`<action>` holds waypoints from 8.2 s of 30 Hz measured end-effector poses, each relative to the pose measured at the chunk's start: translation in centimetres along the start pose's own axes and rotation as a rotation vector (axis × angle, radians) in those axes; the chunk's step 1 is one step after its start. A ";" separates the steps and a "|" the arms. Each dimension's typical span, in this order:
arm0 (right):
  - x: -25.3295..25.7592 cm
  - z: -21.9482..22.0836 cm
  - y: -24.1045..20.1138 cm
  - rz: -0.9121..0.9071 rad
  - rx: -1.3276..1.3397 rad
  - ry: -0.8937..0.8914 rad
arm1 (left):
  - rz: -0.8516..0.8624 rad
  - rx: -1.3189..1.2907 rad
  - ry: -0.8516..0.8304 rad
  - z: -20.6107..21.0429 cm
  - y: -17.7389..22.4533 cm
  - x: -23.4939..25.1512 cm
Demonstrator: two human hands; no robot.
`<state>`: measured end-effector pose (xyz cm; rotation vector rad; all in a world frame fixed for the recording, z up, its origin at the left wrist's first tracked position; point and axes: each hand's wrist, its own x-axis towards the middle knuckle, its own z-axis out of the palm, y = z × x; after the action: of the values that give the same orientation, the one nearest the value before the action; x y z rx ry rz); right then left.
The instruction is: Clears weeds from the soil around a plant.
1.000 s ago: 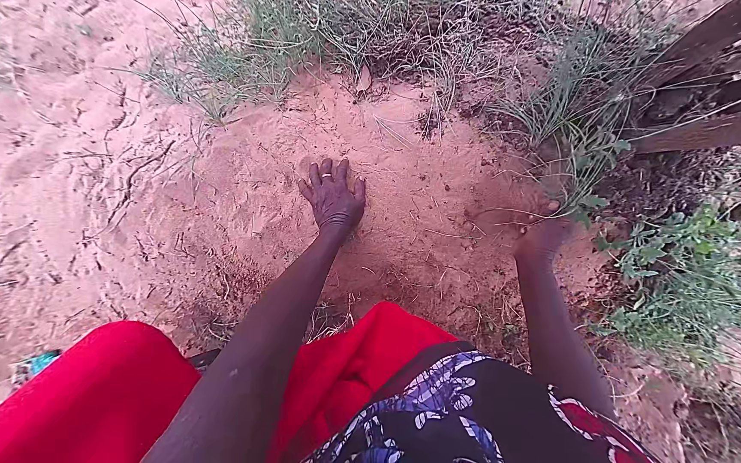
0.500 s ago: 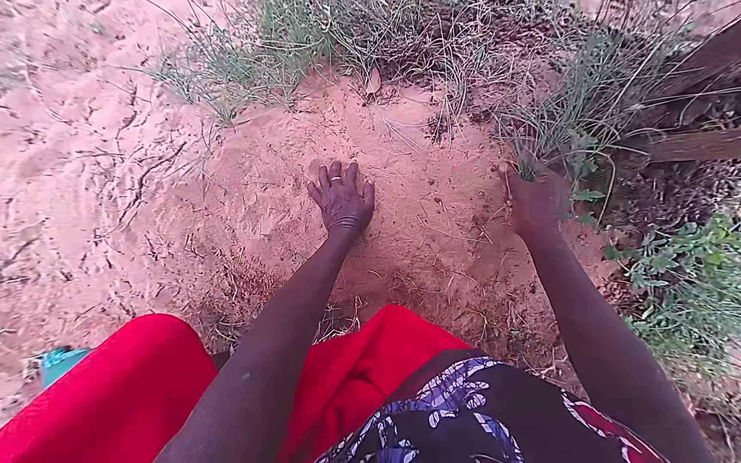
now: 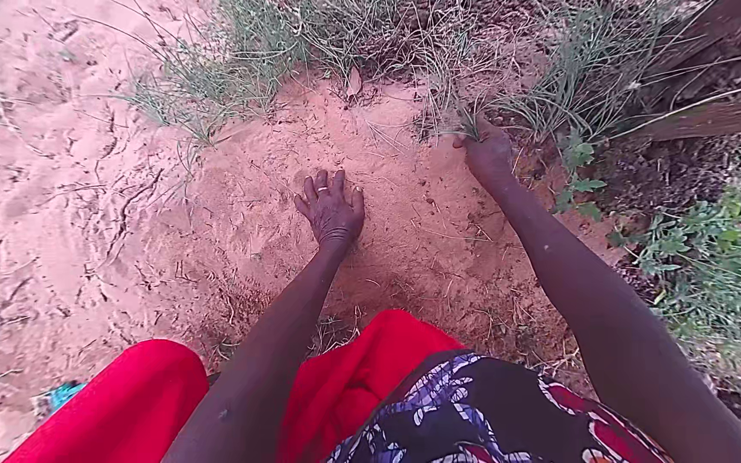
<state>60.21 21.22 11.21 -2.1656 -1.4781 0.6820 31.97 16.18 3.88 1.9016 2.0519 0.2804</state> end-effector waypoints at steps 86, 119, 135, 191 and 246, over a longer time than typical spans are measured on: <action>-36.4 0.4 11.4 0.747 0.279 -0.001 | -0.034 0.047 -0.008 -0.9 0.6 0.0; -31.0 9.3 6.4 0.580 1.064 0.138 | -0.004 0.013 0.017 -0.4 0.1 0.0; -14.2 -2.7 7.6 0.092 -0.175 0.095 | 0.013 0.000 0.035 0.3 -0.4 0.0; -9.8 -3.2 13.9 0.053 -0.010 0.649 | -0.008 0.019 0.048 -0.1 -0.2 -0.2; -3.5 -5.7 10.5 0.303 0.476 0.608 | -0.030 0.026 0.058 -0.1 0.3 -0.1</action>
<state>70.25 13.96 9.98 -1.9751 -0.6114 0.3609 32.18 16.16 4.06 1.8975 2.1298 0.3061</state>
